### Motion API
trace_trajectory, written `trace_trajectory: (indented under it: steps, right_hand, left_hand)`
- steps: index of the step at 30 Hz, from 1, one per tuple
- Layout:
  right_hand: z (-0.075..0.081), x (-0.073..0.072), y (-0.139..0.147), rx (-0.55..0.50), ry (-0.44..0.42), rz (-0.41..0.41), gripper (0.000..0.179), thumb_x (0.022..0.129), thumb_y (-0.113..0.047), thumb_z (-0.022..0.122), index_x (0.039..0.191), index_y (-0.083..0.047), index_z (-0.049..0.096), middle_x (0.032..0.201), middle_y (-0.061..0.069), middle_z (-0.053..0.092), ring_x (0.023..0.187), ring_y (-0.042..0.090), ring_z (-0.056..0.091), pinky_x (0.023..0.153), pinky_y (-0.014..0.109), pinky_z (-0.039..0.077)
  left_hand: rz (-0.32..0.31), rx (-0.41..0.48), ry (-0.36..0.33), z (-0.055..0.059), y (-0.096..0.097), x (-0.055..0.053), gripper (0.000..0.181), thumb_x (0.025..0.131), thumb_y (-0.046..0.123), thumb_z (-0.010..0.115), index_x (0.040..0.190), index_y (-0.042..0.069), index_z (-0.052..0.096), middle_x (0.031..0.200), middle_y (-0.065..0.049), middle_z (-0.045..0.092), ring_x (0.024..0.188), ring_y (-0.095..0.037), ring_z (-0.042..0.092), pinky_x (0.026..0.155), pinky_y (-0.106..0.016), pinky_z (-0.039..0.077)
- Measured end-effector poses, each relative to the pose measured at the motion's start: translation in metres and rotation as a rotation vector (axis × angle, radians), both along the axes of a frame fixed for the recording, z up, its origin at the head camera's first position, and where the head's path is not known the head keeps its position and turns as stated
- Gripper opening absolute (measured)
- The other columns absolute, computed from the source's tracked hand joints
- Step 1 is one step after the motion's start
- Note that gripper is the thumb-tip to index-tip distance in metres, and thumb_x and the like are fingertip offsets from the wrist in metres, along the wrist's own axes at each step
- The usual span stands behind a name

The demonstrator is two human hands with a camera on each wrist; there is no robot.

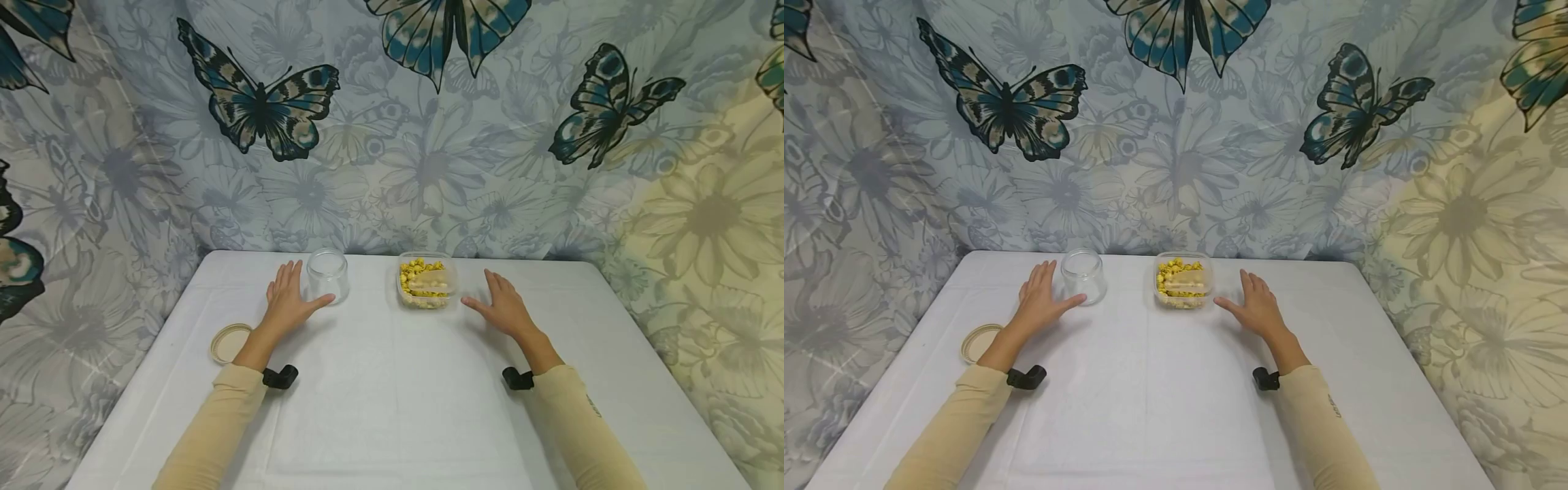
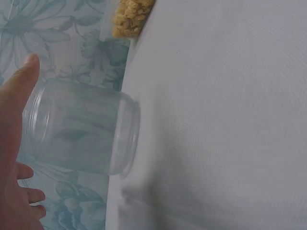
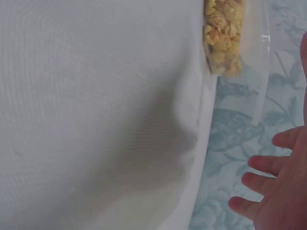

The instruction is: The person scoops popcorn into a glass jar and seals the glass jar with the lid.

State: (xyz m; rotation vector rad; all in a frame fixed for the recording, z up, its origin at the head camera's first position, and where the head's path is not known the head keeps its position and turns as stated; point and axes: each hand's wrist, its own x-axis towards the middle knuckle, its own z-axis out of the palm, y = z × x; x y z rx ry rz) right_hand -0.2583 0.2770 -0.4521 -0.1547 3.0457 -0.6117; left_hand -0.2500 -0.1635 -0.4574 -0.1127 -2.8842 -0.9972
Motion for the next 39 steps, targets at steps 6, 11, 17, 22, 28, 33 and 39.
trace_trajectory:
  steps: [6, 11, 17, 22, 28, 33, 39]
  right_hand:
    - [0.003, -0.002, -0.002, -0.047, -0.014, -0.017, 0.101, 0.091, -0.067, 0.049, 0.156, -0.001, 0.011, 0.157, 0.032, 0.017, 0.144, 0.051, 0.018, 0.114, 0.067, 0.021]
    - [0.007, -0.003, -0.004, -0.083, -0.039, -0.034, 0.101, 0.09, -0.068, 0.05, 0.156, -0.003, 0.01, 0.157, 0.032, 0.016, 0.144, 0.05, 0.017, 0.114, 0.067, 0.021]
    - [0.012, -0.006, -0.008, -0.096, -0.035, -0.029, 0.1, 0.091, -0.068, 0.049, 0.156, -0.003, 0.011, 0.157, 0.032, 0.016, 0.145, 0.05, 0.017, 0.115, 0.066, 0.02]
    - [0.015, -0.007, -0.01, -0.103, -0.034, -0.021, 0.099, 0.091, -0.068, 0.049, 0.156, -0.004, 0.012, 0.157, 0.031, 0.017, 0.145, 0.049, 0.017, 0.114, 0.067, 0.02]
    - [0.016, -0.008, -0.01, -0.102, -0.04, -0.014, 0.097, 0.091, -0.067, 0.048, 0.156, -0.004, 0.016, 0.157, 0.031, 0.018, 0.144, 0.05, 0.017, 0.113, 0.068, 0.021]
    - [0.016, -0.009, -0.01, -0.104, -0.041, -0.017, 0.095, 0.091, -0.067, 0.048, 0.156, -0.004, 0.017, 0.157, 0.031, 0.018, 0.144, 0.05, 0.018, 0.113, 0.068, 0.022]
    - [0.018, -0.012, -0.013, -0.106, -0.039, -0.005, 0.095, 0.091, -0.066, 0.049, 0.155, -0.002, 0.018, 0.156, 0.032, 0.02, 0.144, 0.05, 0.02, 0.113, 0.068, 0.023]
  left_hand:
    - [-0.002, 0.055, 0.053, 0.001, 0.002, -0.002, 0.109, 0.08, 0.058, 0.07, 0.155, 0.001, 0.013, 0.162, -0.023, 0.013, 0.151, -0.04, 0.004, 0.117, -0.066, 0.005]
    - [-0.009, 0.09, 0.114, 0.001, 0.003, -0.007, 0.109, 0.078, 0.055, 0.073, 0.155, 0.001, 0.017, 0.161, -0.022, 0.018, 0.151, -0.039, 0.008, 0.119, -0.063, 0.007]
    - [-0.029, 0.117, 0.147, 0.006, 0.006, -0.01, 0.105, 0.079, 0.053, 0.075, 0.153, 0.002, 0.022, 0.16, -0.02, 0.021, 0.15, -0.039, 0.011, 0.118, -0.063, 0.009]
    - [-0.054, 0.151, 0.16, 0.013, 0.012, -0.012, 0.102, 0.079, 0.048, 0.076, 0.153, 0.0, 0.023, 0.158, -0.021, 0.022, 0.149, -0.039, 0.013, 0.119, -0.063, 0.008]
    - [-0.073, 0.158, 0.138, 0.019, 0.019, -0.015, 0.102, 0.08, 0.052, 0.074, 0.154, 0.006, 0.022, 0.16, -0.018, 0.021, 0.15, -0.037, 0.014, 0.118, -0.064, 0.011]
    - [-0.086, 0.177, 0.13, 0.025, 0.027, -0.016, 0.101, 0.079, 0.053, 0.074, 0.154, 0.007, 0.024, 0.16, -0.016, 0.022, 0.15, -0.034, 0.017, 0.119, -0.062, 0.012]
    - [-0.107, 0.199, 0.149, 0.028, 0.034, -0.018, 0.099, 0.08, 0.051, 0.075, 0.153, 0.007, 0.026, 0.159, -0.015, 0.025, 0.15, -0.033, 0.016, 0.119, -0.063, 0.013]
